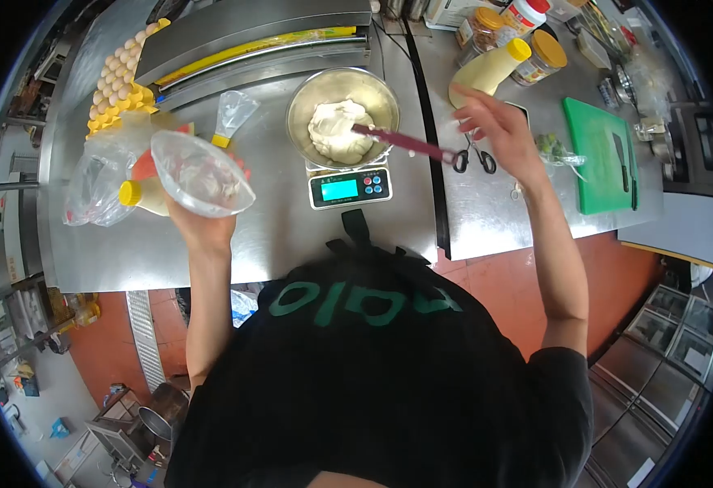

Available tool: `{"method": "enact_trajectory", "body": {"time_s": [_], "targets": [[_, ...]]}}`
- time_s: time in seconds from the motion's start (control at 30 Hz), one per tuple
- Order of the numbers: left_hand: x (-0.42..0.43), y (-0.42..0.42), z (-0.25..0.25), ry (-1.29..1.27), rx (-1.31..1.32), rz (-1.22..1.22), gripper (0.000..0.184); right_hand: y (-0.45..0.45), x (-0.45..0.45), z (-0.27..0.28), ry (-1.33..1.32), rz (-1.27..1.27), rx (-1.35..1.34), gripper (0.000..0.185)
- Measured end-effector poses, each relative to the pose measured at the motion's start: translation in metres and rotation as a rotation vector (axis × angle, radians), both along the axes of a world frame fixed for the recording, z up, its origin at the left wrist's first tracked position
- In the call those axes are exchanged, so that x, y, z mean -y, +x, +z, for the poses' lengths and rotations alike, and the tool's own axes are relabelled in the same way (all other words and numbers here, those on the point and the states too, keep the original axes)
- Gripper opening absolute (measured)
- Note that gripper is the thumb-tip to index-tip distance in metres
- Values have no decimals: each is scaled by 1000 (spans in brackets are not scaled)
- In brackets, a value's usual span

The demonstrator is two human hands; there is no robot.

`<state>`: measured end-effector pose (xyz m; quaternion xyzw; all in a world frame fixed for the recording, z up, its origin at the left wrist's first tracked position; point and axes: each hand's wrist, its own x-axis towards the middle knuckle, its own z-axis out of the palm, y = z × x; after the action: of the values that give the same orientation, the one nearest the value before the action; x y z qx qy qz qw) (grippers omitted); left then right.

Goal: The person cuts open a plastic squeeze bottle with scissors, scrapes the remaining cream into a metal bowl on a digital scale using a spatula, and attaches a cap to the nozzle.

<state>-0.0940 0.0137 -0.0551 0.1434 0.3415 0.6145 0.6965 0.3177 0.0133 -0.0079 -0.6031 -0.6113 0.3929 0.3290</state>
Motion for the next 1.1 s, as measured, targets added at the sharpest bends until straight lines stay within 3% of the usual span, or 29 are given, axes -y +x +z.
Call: {"method": "enact_trajectory", "body": {"time_s": [0.1, 0.17, 0.2, 0.27, 0.33, 0.4, 0.47, 0.5, 0.57, 0.63, 0.7, 0.77, 0.83, 0.93, 1.03, 1.1], "targets": [[17, -2, -13, -268, 84, 114, 64, 38, 16, -47, 45, -322, -47, 31], [27, -1, -31, -313, 144, 120, 65, 53, 44, -92, 2, -155, 272, 23], [32, -3, -40, -350, 201, 129, 67, 59, 60, -121, -112, 108, 522, 18], [47, 2, -47, -348, 263, 117, 67, 15, 93, -121, -503, 206, 212, 13], [64, 2, -57, -347, 328, 110, 67, -37, 98, -94, -180, 427, 378, 13], [79, -2, -67, -314, 329, -4, 69, -86, 84, -69, -19, 527, 308, 16], [90, -1, -59, -396, 283, 70, 69, -135, 68, -61, 170, 530, 254, 20], [96, -4, -58, -436, 306, 111, 65, -158, 57, -55, 253, 572, 352, 12], [111, -15, -56, -469, 330, 173, 54, -208, 23, -43, 315, 618, 455, 15], [132, -32, -69, -442, 317, 178, 59, -263, -23, -75, 643, 523, 590, 16], [145, -48, -74, -417, 299, 178, 64, -312, -77, -81, 703, 647, 822, 13], [153, -59, -75, -469, 324, 248, 62, -344, -116, -122, 817, 730, 1039, 17], [161, -74, -80, -516, 427, 346, 61, -365, -147, -166, 835, 802, 1233, 21], [173, -98, -87, -542, 473, 367, 62, -377, -156, -177, 717, 938, 1463, 22], [173, -112, -79, -595, 448, 342, 57, -365, -139, -149, 704, 936, 1378, 30], [164, -113, -70, -625, 466, 329, 54, -350, -106, -91, 605, 809, 902, 24]]}}
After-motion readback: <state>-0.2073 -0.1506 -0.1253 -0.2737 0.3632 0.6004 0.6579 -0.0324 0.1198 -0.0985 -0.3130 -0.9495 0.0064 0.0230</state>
